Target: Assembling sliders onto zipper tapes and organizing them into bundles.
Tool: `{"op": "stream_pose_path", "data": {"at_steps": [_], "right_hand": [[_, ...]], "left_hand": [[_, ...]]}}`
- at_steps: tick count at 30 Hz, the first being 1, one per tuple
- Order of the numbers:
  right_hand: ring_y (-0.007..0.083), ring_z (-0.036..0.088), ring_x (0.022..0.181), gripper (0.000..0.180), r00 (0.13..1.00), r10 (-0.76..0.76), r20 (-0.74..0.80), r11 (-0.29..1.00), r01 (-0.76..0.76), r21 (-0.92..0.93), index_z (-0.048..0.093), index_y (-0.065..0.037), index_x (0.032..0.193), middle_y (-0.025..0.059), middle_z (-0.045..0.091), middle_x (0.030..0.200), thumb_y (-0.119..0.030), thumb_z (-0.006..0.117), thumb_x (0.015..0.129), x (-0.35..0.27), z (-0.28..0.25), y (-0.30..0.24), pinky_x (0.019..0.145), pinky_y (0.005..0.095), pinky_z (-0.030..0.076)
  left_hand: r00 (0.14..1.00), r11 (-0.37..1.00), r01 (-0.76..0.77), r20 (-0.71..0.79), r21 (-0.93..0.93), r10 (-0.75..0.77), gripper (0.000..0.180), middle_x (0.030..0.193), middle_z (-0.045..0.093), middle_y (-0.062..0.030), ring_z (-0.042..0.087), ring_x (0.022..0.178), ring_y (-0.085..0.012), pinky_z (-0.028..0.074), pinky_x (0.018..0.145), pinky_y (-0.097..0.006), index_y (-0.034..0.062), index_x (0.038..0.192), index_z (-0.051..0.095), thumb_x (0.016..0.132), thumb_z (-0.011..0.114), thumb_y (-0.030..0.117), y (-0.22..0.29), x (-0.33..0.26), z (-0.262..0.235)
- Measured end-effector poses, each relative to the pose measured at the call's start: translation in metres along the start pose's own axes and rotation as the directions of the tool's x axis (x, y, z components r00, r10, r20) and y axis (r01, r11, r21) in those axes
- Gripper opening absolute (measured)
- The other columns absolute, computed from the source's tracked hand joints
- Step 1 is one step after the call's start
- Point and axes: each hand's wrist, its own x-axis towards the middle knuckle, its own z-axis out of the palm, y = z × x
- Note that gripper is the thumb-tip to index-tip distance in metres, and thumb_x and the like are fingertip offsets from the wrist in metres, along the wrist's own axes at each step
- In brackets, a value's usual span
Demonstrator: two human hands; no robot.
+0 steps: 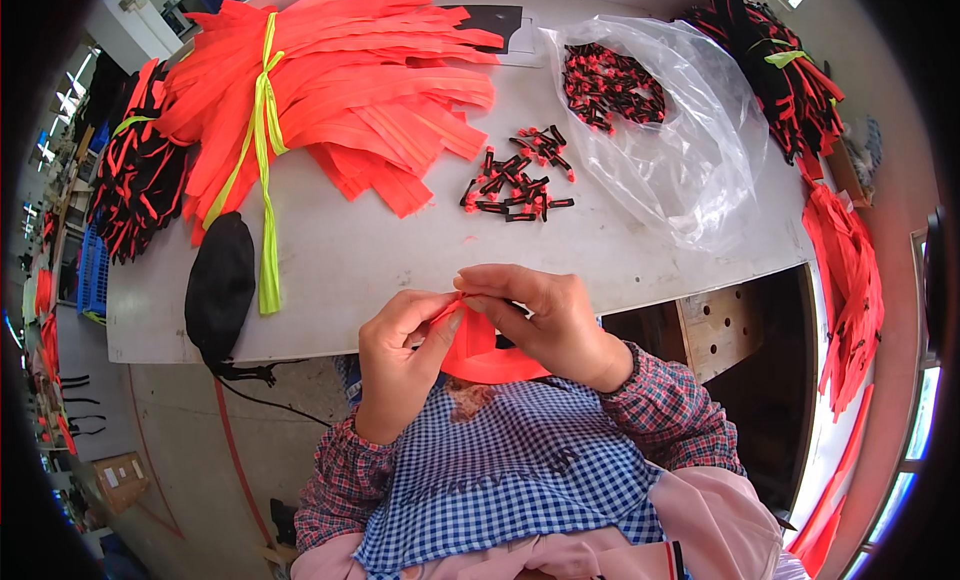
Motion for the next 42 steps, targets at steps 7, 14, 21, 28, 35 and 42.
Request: {"op": "stream_pose_path", "data": {"at_steps": [7, 14, 21, 28, 35, 42], "right_hand": [[0.0250, 0.073, 0.086, 0.027, 0.968, -0.236, 0.081, 0.914, 0.249, -0.321, 0.066, 0.001, 0.114, 0.0141, 0.072, 0.098, -0.003, 0.070, 0.088, -0.002, 0.003, 0.005, 0.075, 0.0333, 0.059], [0.0316, 0.071, 0.085, 0.024, 1.000, -0.019, 0.008, 1.000, 0.019, -0.014, 0.067, 0.000, 0.111, 0.0169, 0.071, 0.095, -0.006, 0.070, 0.088, 0.001, -0.004, -0.001, 0.075, 0.0370, 0.058], [0.0279, 0.073, 0.088, 0.022, 0.999, -0.040, 0.029, 0.998, 0.041, -0.047, 0.066, 0.001, 0.110, 0.0161, 0.072, 0.097, -0.006, 0.069, 0.089, 0.006, -0.005, -0.003, 0.077, 0.0339, 0.058], [0.0263, 0.073, 0.087, 0.023, 0.994, 0.075, 0.080, 0.991, -0.083, 0.102, 0.066, 0.000, 0.111, 0.0154, 0.072, 0.098, -0.006, 0.069, 0.090, 0.006, -0.009, -0.006, 0.077, 0.0324, 0.057], [0.0211, 0.072, 0.087, 0.025, 0.993, -0.098, 0.060, 0.993, 0.102, -0.062, 0.066, 0.000, 0.115, 0.0133, 0.073, 0.099, -0.008, 0.069, 0.091, 0.009, -0.008, 0.000, 0.076, 0.0324, 0.057], [0.0157, 0.067, 0.098, 0.023, 0.929, 0.339, 0.149, 0.847, -0.371, 0.381, 0.066, 0.003, 0.117, 0.0098, 0.070, 0.108, -0.008, 0.065, 0.096, 0.014, -0.022, 0.000, 0.089, 0.0296, 0.053]], "left_hand": [[0.999, 0.991, -0.013, -0.049, 0.129, 0.019, 0.014, 0.095, 0.067, -0.0056, 0.060, 0.082, -0.0081, 0.048, 0.072, -0.022, -0.0052, 0.104, 0.068, 0.090, 0.066, -0.005, -0.002, 0.000, 0.007], [0.998, 0.998, -0.043, -0.046, 0.056, 0.045, 0.012, 0.095, 0.067, -0.0058, 0.059, 0.082, -0.0082, 0.048, 0.071, -0.022, -0.0050, 0.101, 0.068, 0.090, 0.067, -0.004, 0.001, 0.001, 0.004], [0.994, 0.994, -0.068, -0.083, 0.085, 0.075, 0.012, 0.096, 0.066, -0.0048, 0.059, 0.083, -0.0074, 0.047, 0.071, -0.021, -0.0053, 0.101, 0.068, 0.090, 0.068, -0.003, -0.003, 0.002, 0.006], [1.000, 0.991, 0.012, -0.023, -0.134, -0.015, 0.011, 0.097, 0.068, -0.0065, 0.063, 0.086, -0.0086, 0.052, 0.073, -0.022, -0.0060, 0.102, 0.067, 0.091, 0.067, -0.002, -0.006, 0.000, 0.002], [1.000, 0.985, 0.018, 0.020, -0.171, -0.014, 0.016, 0.100, 0.067, -0.0045, 0.064, 0.089, -0.0095, 0.052, 0.078, -0.024, -0.0049, 0.108, 0.066, 0.093, 0.067, -0.001, -0.009, 0.003, -0.001], [0.998, 0.927, 0.067, 0.035, -0.370, -0.059, 0.025, 0.110, 0.064, -0.0040, 0.060, 0.100, -0.0094, 0.049, 0.088, -0.024, -0.0016, 0.118, 0.062, 0.094, 0.065, -0.002, -0.015, 0.007, -0.010]]}}
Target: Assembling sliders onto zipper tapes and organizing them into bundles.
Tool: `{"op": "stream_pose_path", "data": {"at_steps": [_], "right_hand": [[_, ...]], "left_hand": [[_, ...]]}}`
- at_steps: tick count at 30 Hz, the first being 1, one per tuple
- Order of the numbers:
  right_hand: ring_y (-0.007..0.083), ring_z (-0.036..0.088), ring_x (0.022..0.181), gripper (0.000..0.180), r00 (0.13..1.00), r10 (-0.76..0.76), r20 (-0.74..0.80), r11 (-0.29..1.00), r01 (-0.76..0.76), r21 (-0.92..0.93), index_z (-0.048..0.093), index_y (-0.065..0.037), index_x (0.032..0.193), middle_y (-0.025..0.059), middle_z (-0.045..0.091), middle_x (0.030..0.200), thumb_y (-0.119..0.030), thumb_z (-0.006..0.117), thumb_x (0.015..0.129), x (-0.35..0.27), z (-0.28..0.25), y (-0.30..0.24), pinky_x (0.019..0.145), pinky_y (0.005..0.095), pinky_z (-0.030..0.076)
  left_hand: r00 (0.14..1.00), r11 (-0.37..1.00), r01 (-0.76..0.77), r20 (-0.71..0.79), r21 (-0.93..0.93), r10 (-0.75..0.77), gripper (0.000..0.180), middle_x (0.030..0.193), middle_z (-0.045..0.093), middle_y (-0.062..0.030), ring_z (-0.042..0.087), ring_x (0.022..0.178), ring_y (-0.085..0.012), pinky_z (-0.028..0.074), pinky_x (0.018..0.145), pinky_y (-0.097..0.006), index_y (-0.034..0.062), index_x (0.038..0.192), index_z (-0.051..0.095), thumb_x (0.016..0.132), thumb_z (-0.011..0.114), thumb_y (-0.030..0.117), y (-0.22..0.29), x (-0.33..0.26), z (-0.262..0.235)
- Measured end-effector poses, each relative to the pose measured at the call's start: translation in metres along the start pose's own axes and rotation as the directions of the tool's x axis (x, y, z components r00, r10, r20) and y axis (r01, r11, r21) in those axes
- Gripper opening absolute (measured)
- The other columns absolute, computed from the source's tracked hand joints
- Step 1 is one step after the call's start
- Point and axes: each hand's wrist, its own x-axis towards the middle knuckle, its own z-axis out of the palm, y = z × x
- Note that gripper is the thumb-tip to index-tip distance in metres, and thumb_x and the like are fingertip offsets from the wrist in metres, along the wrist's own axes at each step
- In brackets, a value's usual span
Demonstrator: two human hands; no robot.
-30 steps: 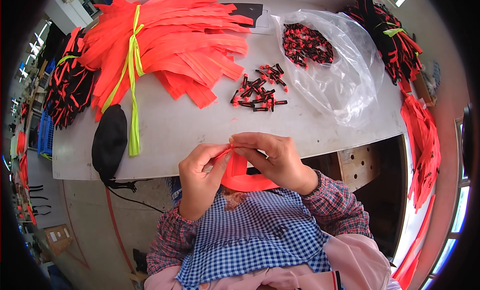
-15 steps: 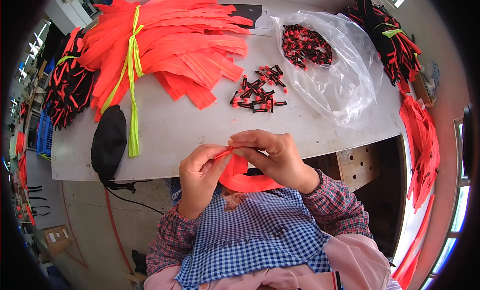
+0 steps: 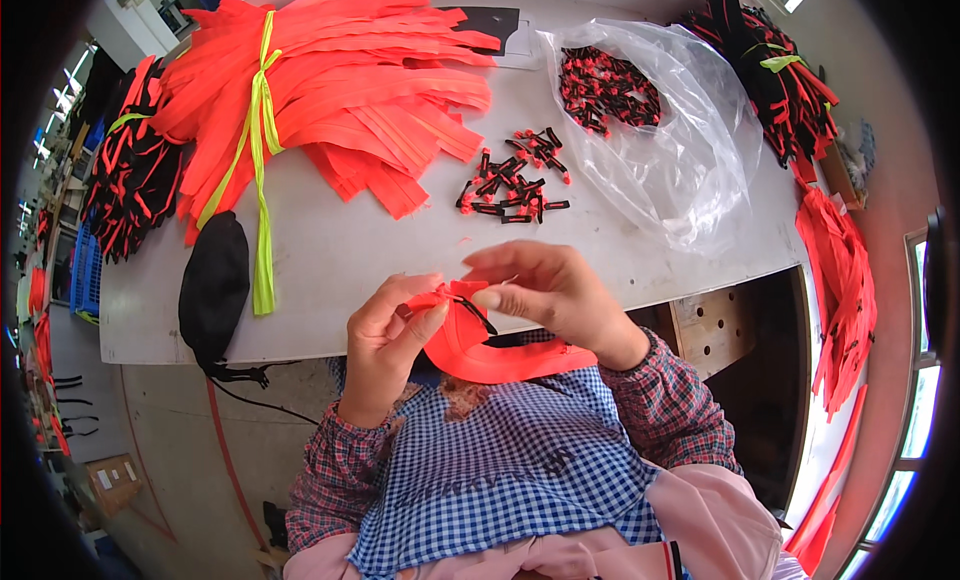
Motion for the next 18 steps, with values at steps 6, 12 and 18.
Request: {"op": "stream_pose_path", "data": {"at_steps": [6, 12, 18], "right_hand": [[0.0034, 0.058, 0.079, 0.016, 0.968, 0.067, 0.244, 0.940, -0.143, 0.310, 0.069, -0.002, 0.106, -0.0020, 0.067, 0.088, -0.015, 0.066, 0.097, 0.000, 0.010, 0.013, 0.069, 0.0204, 0.048], [0.0033, 0.058, 0.086, 0.015, 0.966, 0.035, 0.258, 0.925, -0.129, 0.357, 0.068, -0.002, 0.107, -0.0027, 0.067, 0.097, -0.014, 0.064, 0.099, -0.004, 0.014, 0.019, 0.075, 0.0212, 0.049], [0.0059, 0.061, 0.083, 0.020, 0.984, 0.093, 0.149, 0.965, -0.126, 0.228, 0.068, -0.002, 0.105, -0.0001, 0.068, 0.096, -0.018, 0.071, 0.094, -0.005, 0.012, 0.013, 0.072, 0.0236, 0.051]], "left_hand": [[0.997, 0.962, 0.057, 0.071, -0.267, -0.040, 0.023, 0.107, 0.061, -0.0030, 0.060, 0.101, -0.0105, 0.047, 0.092, -0.026, 0.0027, 0.116, 0.062, 0.094, 0.062, -0.003, -0.011, -0.003, -0.002], [0.991, 0.930, 0.064, 0.131, -0.361, -0.017, 0.021, 0.105, 0.062, -0.0015, 0.061, 0.101, -0.0105, 0.049, 0.091, -0.026, 0.0038, 0.114, 0.060, 0.094, 0.063, -0.002, -0.011, -0.004, -0.006], [0.990, 0.990, 0.091, 0.113, -0.104, -0.079, 0.022, 0.108, 0.064, -0.0047, 0.063, 0.098, -0.0126, 0.052, 0.087, -0.025, 0.0020, 0.116, 0.060, 0.094, 0.063, -0.002, 0.002, -0.005, -0.002]]}}
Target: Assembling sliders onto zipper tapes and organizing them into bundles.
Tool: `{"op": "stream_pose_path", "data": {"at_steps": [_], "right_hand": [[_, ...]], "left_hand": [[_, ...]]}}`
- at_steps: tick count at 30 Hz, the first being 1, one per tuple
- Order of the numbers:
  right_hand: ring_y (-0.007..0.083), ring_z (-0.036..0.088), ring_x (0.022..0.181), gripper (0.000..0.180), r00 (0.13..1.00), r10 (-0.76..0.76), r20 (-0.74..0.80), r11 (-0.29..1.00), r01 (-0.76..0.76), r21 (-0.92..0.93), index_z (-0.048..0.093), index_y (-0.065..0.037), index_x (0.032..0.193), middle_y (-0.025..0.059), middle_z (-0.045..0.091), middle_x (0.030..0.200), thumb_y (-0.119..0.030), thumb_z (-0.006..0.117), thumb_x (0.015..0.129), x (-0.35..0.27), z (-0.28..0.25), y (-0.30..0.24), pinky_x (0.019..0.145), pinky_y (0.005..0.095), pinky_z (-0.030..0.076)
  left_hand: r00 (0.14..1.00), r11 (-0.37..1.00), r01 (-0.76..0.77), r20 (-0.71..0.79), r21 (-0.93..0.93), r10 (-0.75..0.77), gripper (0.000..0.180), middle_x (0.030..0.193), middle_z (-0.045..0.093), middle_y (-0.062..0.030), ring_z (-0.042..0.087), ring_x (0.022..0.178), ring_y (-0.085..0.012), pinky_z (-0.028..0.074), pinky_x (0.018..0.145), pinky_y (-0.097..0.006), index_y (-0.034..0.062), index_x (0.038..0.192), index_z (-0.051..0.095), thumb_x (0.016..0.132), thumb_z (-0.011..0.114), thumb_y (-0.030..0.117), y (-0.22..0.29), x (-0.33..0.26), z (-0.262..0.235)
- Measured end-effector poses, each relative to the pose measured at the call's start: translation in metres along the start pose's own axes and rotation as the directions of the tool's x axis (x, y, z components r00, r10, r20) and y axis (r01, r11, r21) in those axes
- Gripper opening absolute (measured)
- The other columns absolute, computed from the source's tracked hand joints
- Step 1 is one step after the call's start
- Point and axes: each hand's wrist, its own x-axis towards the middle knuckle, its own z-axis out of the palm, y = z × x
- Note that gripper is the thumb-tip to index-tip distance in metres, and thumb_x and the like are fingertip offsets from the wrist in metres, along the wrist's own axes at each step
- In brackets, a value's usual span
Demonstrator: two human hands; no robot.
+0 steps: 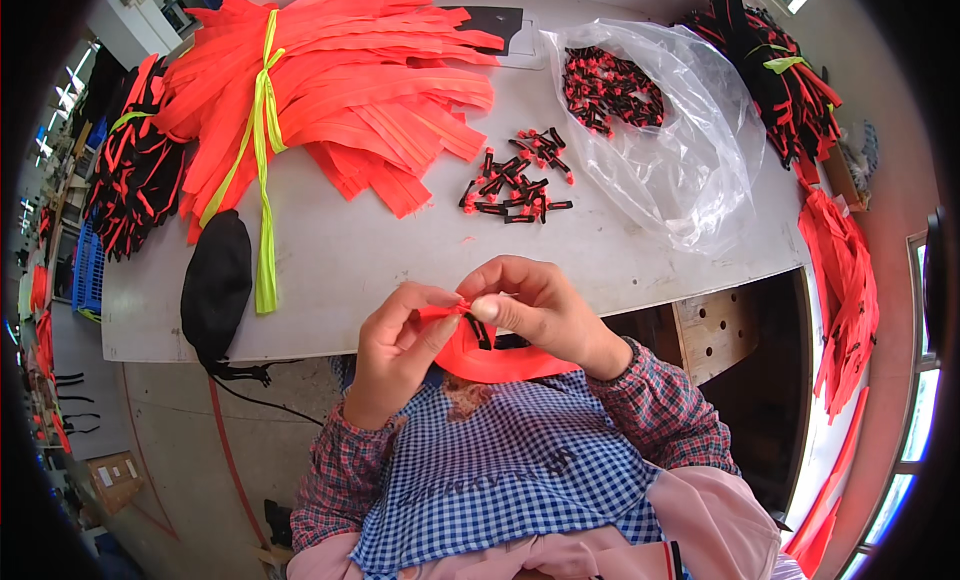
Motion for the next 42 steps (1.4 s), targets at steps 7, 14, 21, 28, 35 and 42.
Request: {"op": "stream_pose_path", "data": {"at_steps": [7, 14, 21, 28, 35, 42], "right_hand": [[0.0107, 0.065, 0.082, 0.020, 0.956, -0.292, 0.023, 0.841, 0.268, -0.469, 0.069, -0.001, 0.103, 0.0050, 0.068, 0.092, -0.014, 0.076, 0.089, 0.000, 0.002, -0.003, 0.073, 0.0265, 0.054], [0.0104, 0.064, 0.086, 0.014, 0.971, -0.234, -0.042, 0.940, 0.215, -0.263, 0.070, -0.001, 0.104, 0.0048, 0.067, 0.098, -0.008, 0.070, 0.092, -0.008, 0.004, 0.011, 0.075, 0.0251, 0.054], [0.0073, 0.060, 0.091, 0.017, 0.997, -0.076, -0.034, 0.995, 0.073, -0.072, 0.067, 0.000, 0.110, 0.0015, 0.066, 0.101, -0.010, 0.066, 0.096, -0.011, 0.003, 0.019, 0.080, 0.0232, 0.052], [0.0064, 0.060, 0.091, 0.024, 0.997, -0.031, -0.076, 0.998, 0.035, 0.050, 0.066, 0.002, 0.117, 0.0010, 0.067, 0.104, -0.015, 0.063, 0.099, -0.015, 0.004, 0.010, 0.085, 0.0231, 0.050], [0.0066, 0.059, 0.089, 0.022, 0.998, -0.025, 0.056, 0.999, 0.022, 0.048, 0.070, 0.001, 0.108, 0.0008, 0.069, 0.098, -0.018, 0.062, 0.100, -0.011, -0.007, 0.021, 0.081, 0.0242, 0.050], [0.0196, 0.065, 0.091, 0.017, 0.915, -0.333, 0.227, 0.869, 0.391, -0.303, 0.071, 0.000, 0.106, 0.0090, 0.070, 0.097, -0.012, 0.067, 0.094, -0.013, 0.001, 0.003, 0.080, 0.0317, 0.052]], "left_hand": [[0.987, 0.935, -0.123, -0.058, 0.333, 0.151, 0.026, 0.113, 0.066, -0.0119, 0.066, 0.103, -0.0155, 0.054, 0.088, -0.027, -0.0024, 0.119, 0.062, 0.093, 0.064, -0.001, 0.001, -0.007, 0.017], [0.966, 0.902, -0.168, -0.114, 0.397, 0.230, 0.024, 0.106, 0.069, -0.0112, 0.069, 0.097, -0.0160, 0.056, 0.085, -0.027, -0.0028, 0.114, 0.065, 0.090, 0.067, -0.004, -0.004, -0.009, 0.022], [0.963, 0.853, -0.196, -0.068, 0.483, 0.259, 0.019, 0.103, 0.070, -0.0106, 0.069, 0.094, -0.0160, 0.057, 0.083, -0.028, -0.0031, 0.110, 0.066, 0.091, 0.066, -0.004, -0.010, -0.011, 0.020], [0.979, 0.935, -0.183, -0.029, 0.304, 0.201, 0.020, 0.109, 0.065, -0.0083, 0.065, 0.102, -0.0171, 0.054, 0.088, -0.027, -0.0016, 0.113, 0.065, 0.093, 0.063, -0.003, 0.004, 0.002, 0.013], [0.986, 0.979, -0.115, 0.101, -0.166, 0.133, 0.016, 0.109, 0.060, -0.0071, 0.061, 0.100, -0.0135, 0.050, 0.086, -0.026, 0.0016, 0.106, 0.065, 0.092, 0.063, -0.006, -0.022, 0.002, -0.007], [0.994, 0.989, -0.100, 0.027, -0.107, 0.104, 0.019, 0.109, 0.061, -0.0073, 0.063, 0.098, -0.0155, 0.051, 0.086, -0.028, 0.0030, 0.103, 0.065, 0.088, 0.065, -0.009, -0.018, -0.001, -0.007]]}}
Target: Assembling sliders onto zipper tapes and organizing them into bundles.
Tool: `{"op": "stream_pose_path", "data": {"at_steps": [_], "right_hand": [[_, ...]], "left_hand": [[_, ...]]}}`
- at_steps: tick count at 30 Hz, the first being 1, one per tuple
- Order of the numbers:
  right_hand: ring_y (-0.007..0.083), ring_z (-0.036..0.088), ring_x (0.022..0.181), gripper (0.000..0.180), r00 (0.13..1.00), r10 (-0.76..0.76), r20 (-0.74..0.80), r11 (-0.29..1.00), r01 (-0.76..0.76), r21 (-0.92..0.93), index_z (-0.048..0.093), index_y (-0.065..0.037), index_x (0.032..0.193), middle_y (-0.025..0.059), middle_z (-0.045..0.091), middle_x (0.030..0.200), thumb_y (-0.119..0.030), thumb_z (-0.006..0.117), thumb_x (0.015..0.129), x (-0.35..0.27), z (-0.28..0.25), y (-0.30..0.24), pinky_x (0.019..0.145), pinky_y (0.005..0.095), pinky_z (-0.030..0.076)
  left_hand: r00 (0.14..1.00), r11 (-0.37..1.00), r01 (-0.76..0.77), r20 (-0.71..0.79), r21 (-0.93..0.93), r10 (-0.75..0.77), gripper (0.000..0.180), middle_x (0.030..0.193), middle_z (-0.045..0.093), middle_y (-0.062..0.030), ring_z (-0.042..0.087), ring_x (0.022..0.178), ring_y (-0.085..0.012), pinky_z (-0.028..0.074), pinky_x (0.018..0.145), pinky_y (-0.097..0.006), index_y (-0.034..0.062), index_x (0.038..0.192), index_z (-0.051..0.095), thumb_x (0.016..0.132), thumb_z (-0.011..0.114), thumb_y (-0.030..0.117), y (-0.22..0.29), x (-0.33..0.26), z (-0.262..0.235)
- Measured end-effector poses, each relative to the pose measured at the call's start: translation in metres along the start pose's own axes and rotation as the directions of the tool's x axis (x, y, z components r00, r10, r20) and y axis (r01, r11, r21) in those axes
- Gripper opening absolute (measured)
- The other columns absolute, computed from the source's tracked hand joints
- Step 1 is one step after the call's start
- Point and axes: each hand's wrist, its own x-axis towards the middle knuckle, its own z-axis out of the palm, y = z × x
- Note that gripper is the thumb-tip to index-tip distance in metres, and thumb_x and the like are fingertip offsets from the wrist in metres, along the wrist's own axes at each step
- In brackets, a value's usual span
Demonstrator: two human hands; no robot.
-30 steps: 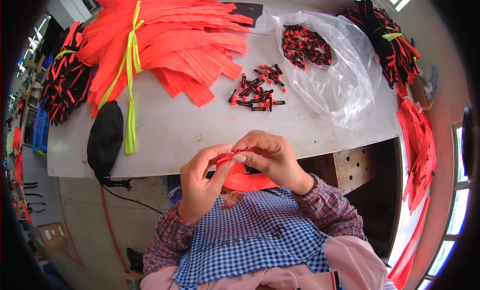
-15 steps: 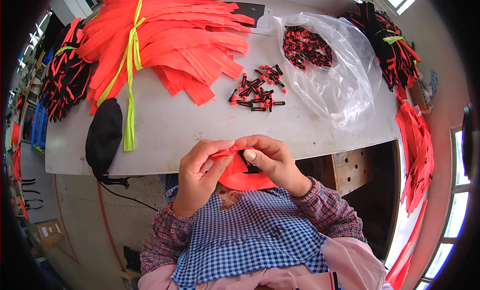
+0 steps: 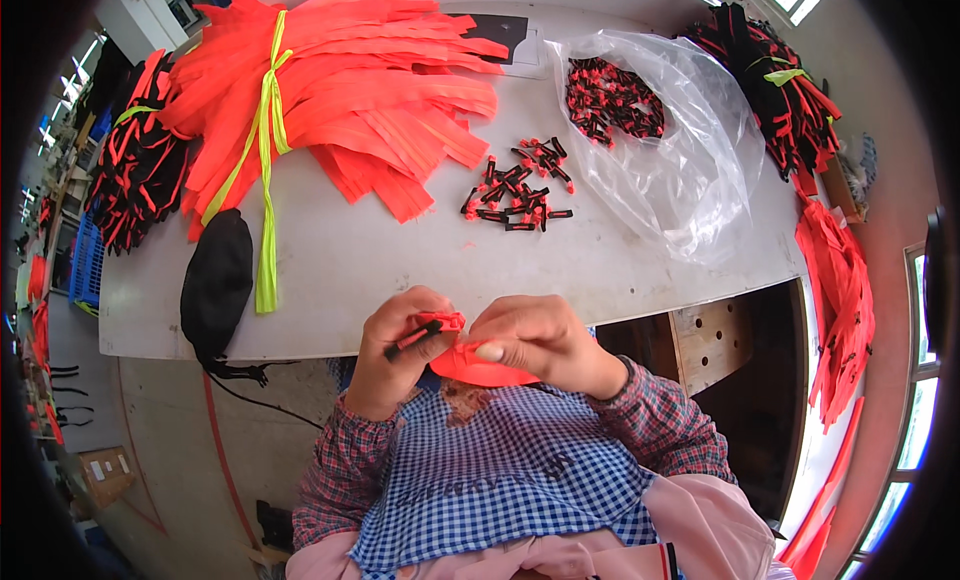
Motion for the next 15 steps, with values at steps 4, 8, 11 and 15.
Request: {"op": "stream_pose_path", "data": {"at_steps": [4, 8, 11, 15], "right_hand": [[0.0305, 0.067, 0.089, 0.019, 0.945, -0.324, 0.040, 0.827, 0.303, -0.474, 0.071, -0.001, 0.107, 0.0147, 0.069, 0.099, -0.007, 0.071, 0.088, 0.003, 0.005, -0.013, 0.076, 0.0364, 0.055], [0.0230, 0.066, 0.090, 0.014, 0.991, -0.121, -0.050, 0.955, 0.102, -0.277, 0.069, -0.001, 0.103, 0.0110, 0.069, 0.099, -0.006, 0.070, 0.090, -0.002, 0.008, -0.014, 0.077, 0.0328, 0.054], [0.0131, 0.062, 0.091, 0.010, 0.980, 0.186, -0.063, 0.951, -0.164, 0.261, 0.066, -0.001, 0.100, 0.0043, 0.066, 0.098, -0.008, 0.068, 0.094, -0.005, 0.015, -0.010, 0.079, 0.0279, 0.050], [0.0064, 0.055, 0.088, 0.005, 0.957, 0.290, 0.014, 0.824, -0.257, 0.505, 0.062, -0.003, 0.097, -0.0017, 0.061, 0.095, -0.008, 0.063, 0.096, -0.003, 0.017, -0.008, 0.078, 0.0239, 0.046]], "left_hand": [[0.973, 0.975, -0.184, 0.160, 0.126, 0.163, 0.033, 0.109, 0.060, -0.0084, 0.064, 0.098, -0.0164, 0.052, 0.087, -0.028, -0.0004, 0.111, 0.062, 0.081, 0.067, -0.013, 0.009, 0.002, -0.008], [0.991, 0.996, -0.088, 0.102, 0.009, 0.087, 0.034, 0.108, 0.060, -0.0077, 0.063, 0.100, -0.0165, 0.051, 0.088, -0.027, -0.0004, 0.113, 0.062, 0.082, 0.066, -0.012, 0.010, 0.000, 0.002], [0.988, 0.978, 0.008, 0.155, -0.210, 0.025, 0.032, 0.109, 0.059, -0.0080, 0.062, 0.104, -0.0169, 0.050, 0.092, -0.028, -0.0009, 0.114, 0.061, 0.083, 0.065, -0.010, 0.009, 0.000, 0.002], [0.979, 0.941, 0.111, 0.200, -0.319, -0.047, 0.030, 0.113, 0.061, -0.0076, 0.062, 0.106, -0.0161, 0.049, 0.095, -0.029, -0.0010, 0.115, 0.061, 0.086, 0.065, -0.007, 0.006, -0.004, 0.002]]}}
